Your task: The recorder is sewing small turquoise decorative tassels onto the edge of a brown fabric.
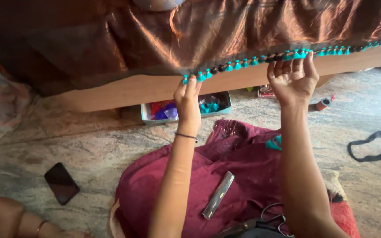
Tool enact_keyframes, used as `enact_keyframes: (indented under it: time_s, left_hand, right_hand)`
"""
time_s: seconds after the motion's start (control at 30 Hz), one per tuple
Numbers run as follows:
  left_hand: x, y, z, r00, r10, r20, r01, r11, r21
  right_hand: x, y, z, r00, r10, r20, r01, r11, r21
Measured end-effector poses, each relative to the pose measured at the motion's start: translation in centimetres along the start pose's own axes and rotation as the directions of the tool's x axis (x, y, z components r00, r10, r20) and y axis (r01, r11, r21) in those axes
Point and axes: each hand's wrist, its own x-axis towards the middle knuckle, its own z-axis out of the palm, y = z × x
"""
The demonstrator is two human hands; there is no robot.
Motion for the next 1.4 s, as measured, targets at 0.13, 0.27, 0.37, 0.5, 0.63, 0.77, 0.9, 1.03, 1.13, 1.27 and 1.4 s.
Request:
enact_keyframes:
  time_s: [0.13, 0.27, 0.37, 0.5, 0.63, 0.77, 0.9, 1.03, 1.13, 1.27, 1.4]
  left_hand:
    - [0.0, 0.6, -0.1, 0.99, -0.004, 0.144, 0.022, 0.992, -0.125]
    - [0.0, 0.8, 0.4, 0.994, -0.039, 0.1, 0.034, 0.998, 0.057]
    - [0.1, 0.3, 0.7, 0.997, -0.036, 0.063, 0.03, 0.994, 0.102]
    - [0.4, -0.5, 1.1, 0.999, -0.022, 0.028, 0.019, 0.996, 0.083]
    - [0.5, -0.8, 1.0, 0.999, 0.015, -0.046, -0.008, 0.991, 0.137]
    - [2.2, -5.3, -1.9, 0.996, -0.081, -0.036, 0.079, 0.996, -0.037]
    - [0.6, -1.0, 1.0, 0.955, -0.235, 0.181, 0.296, 0.797, -0.527]
    - [-0.9, 1.6, 2.8, 0.917, -0.234, 0.323, 0.395, 0.657, -0.642]
    - [-1.4, 3.0, 3.9, 0.915, -0.293, 0.277, 0.403, 0.682, -0.61]
    - [-0.1, -0.4, 1.8, 0.933, -0.339, 0.12, 0.357, 0.83, -0.429]
    - [0.5, -3.1, 1.0, 0.974, -0.166, 0.156, 0.203, 0.944, -0.26]
  right_hand:
    - [-0.7, -0.1, 0.7, 1.0, 0.014, -0.005, -0.014, 1.0, -0.012]
    - [-0.2, -0.7, 1.2, 1.0, 0.008, 0.017, -0.008, 1.0, -0.008]
    - [0.2, -1.4, 0.9, 0.999, 0.023, 0.036, -0.022, 1.0, -0.012]
    - [0.4, -2.3, 0.7, 1.0, 0.011, -0.005, -0.011, 1.0, 0.011]
    - [0.8, -3.7, -0.2, 1.0, 0.002, 0.0, -0.002, 0.999, 0.035]
    - [1.7, -4.9, -0.8, 1.0, -0.01, -0.027, 0.011, 0.999, 0.035]
    - [1.4, -4.8, 0.1, 0.998, -0.024, -0.064, 0.026, 0.999, 0.034]
    - [1.4, -4.7, 0.3, 0.995, -0.026, -0.097, 0.031, 0.998, 0.046]
    - [1.6, -4.7, 0.3, 0.993, -0.028, -0.114, 0.033, 0.999, 0.04]
    - [1.9, -5.0, 0.0, 0.991, -0.013, -0.13, 0.019, 0.999, 0.046]
    - [1.7, -4.8, 0.2, 0.989, -0.021, -0.144, 0.027, 0.999, 0.037]
